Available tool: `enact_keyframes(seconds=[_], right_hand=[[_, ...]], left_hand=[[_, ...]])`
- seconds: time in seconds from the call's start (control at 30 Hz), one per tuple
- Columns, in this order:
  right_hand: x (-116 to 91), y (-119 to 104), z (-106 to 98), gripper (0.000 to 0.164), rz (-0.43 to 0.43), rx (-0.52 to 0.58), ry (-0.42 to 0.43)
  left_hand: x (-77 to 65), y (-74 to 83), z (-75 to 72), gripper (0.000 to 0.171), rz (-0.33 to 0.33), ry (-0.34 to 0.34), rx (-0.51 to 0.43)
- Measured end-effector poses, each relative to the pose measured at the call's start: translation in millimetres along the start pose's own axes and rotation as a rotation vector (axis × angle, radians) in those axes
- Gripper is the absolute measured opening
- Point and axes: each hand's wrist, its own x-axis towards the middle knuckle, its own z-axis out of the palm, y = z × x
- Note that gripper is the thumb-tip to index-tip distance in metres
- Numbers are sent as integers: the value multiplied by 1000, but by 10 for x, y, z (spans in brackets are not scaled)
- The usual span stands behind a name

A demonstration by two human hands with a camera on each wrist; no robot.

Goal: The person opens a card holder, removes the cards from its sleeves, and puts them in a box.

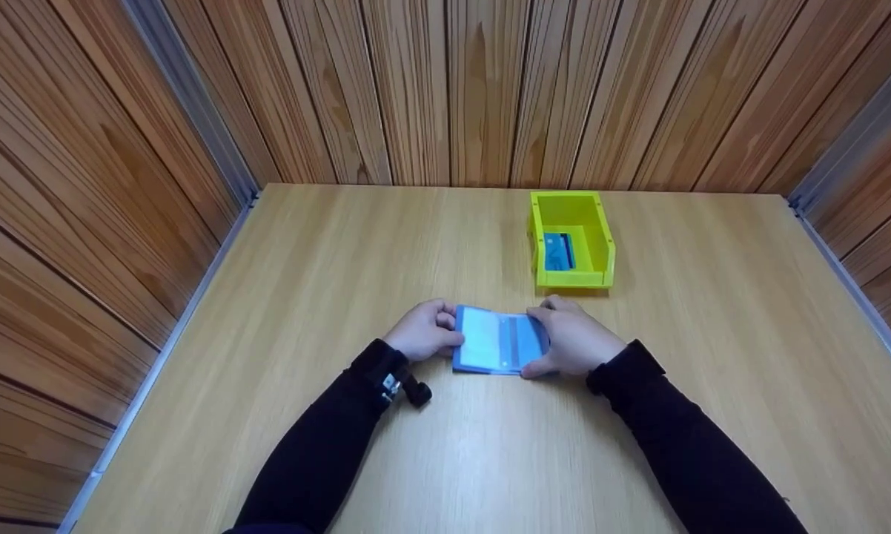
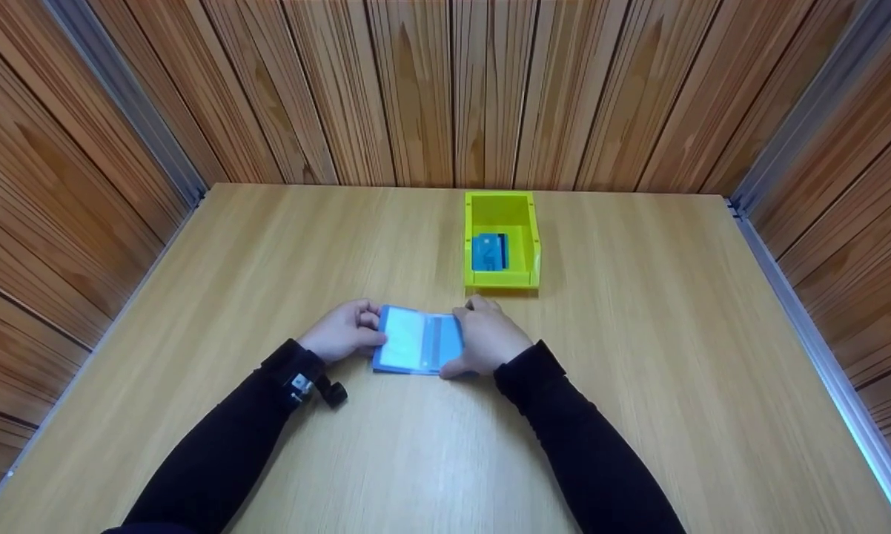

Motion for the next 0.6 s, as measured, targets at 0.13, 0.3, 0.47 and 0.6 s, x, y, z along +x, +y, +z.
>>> enact_keyframes(seconds=[0.13, 0.3, 0.47, 0.6], right_hand=[[-3, 21, 8, 107, 22, 20, -9], [-9, 21, 13, 107, 29, 41, -1], [2, 12, 18, 107, 23, 39, 23], [3, 16, 19, 105, 30, 66, 19]], left_hand=[[1, -16, 8, 37, 0, -3, 4], [-11, -6, 7, 37, -1, 1, 18], [-18, 14, -4, 36, -5, 3, 8], [-18, 16, -7, 36, -9, -1, 10]])
